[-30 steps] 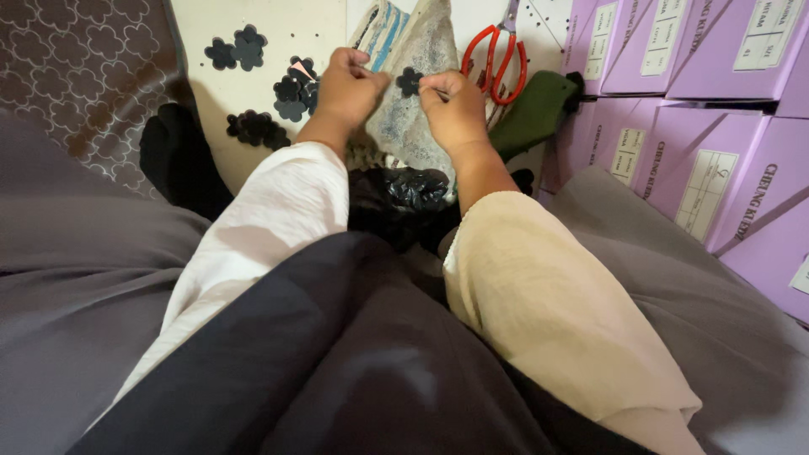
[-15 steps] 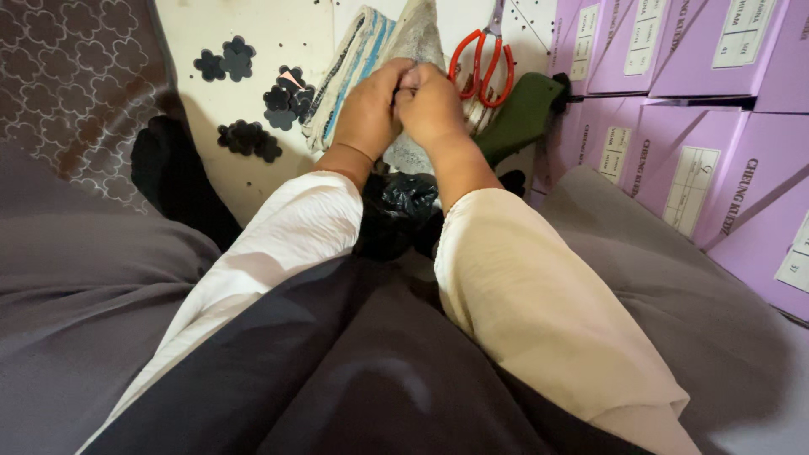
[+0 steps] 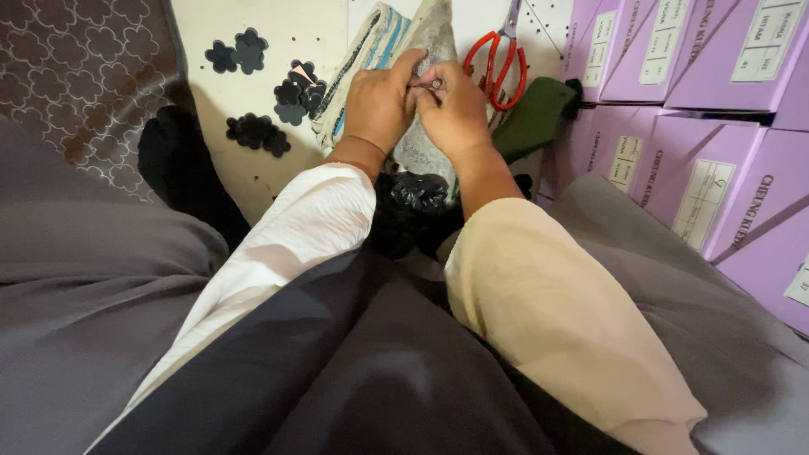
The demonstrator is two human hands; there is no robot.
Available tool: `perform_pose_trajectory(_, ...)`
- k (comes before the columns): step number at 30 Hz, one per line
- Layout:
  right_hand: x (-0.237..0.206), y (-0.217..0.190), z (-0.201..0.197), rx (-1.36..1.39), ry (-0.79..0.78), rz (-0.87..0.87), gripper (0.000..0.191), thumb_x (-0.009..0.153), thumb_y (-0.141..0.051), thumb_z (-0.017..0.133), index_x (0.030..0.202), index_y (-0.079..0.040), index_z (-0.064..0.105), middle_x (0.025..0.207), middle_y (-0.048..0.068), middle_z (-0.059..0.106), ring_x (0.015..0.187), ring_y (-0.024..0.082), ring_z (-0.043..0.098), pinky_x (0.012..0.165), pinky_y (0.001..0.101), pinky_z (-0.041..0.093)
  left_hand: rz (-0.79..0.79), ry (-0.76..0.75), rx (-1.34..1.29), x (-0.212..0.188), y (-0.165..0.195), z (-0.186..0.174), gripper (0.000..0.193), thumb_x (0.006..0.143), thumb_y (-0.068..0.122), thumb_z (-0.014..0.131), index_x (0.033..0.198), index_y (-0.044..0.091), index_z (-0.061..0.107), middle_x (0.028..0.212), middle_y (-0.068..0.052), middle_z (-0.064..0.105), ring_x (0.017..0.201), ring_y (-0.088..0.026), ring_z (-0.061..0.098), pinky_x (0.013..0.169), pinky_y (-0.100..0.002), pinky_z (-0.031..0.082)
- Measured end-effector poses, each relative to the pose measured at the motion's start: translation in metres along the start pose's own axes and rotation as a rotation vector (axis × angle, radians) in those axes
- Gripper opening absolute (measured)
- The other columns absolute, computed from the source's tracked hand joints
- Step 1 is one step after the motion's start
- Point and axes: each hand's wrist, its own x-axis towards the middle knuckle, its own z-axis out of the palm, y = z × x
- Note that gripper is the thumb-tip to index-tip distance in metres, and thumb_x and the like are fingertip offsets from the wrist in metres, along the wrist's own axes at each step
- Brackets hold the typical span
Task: The person sits on the floor and repeatedly assembles small black flower-shaped pieces by inserting a pin into each piece and then using a green handheld tool to press or secure the pin. The person uses red-handled scissors to trim or adjust the pieces. The assembled pieces are placed on a cloth on the floor.
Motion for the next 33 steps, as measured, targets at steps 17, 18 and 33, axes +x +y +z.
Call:
perform_pose_trajectory(17, -0.010, -0.034, -0.021, -0.275, 0.000, 0.085, 0.018, 0.094, -0.022, 0.073, 0.107, -0.010, 0.075, 0.092, 0.011, 0.077, 0.085, 0.025, 0.075, 0.079, 0.0359, 0.057, -0.424, 0.057, -0.217, -0.010, -0.010, -0.036, 0.070, 0.085, 0.014, 0.081, 0.145, 0.011, 0.046, 0.118, -0.013, 0.066, 0.114, -0.032, 0.064, 0.103, -0.042, 0.050)
perform_pose_trajectory(18, -0.010, -0.036, -0.021, -0.304, -0.001, 0.048, 0.018, 0.093, -0.022, 0.073, 0.107, -0.010, 0.076, 0.094, 0.011, 0.076, 0.086, 0.026, 0.075, 0.079, 0.0362, 0.057, -0.502, 0.021, -0.277, -0.009, -0.011, -0.035, 0.073, 0.084, 0.018, 0.082, 0.147, 0.011, 0.045, 0.120, -0.012, 0.067, 0.115, -0.030, 0.065, 0.105, -0.040, 0.051)
perform_pose_trajectory(33, -0.004, -0.049, -0.015, -0.599, -0.005, 0.054, 0.017, 0.091, -0.029, 0.071, 0.100, -0.019, 0.080, 0.099, 0.009, 0.075, 0.092, 0.033, 0.071, 0.081, 0.0448, 0.054, -0.140, 0.005, -0.188, -0.006, 0.010, -0.021, 0.056, 0.080, 0.009, 0.082, 0.131, 0.012, 0.060, 0.123, -0.015, 0.069, 0.117, -0.038, 0.062, 0.102, -0.046, 0.047)
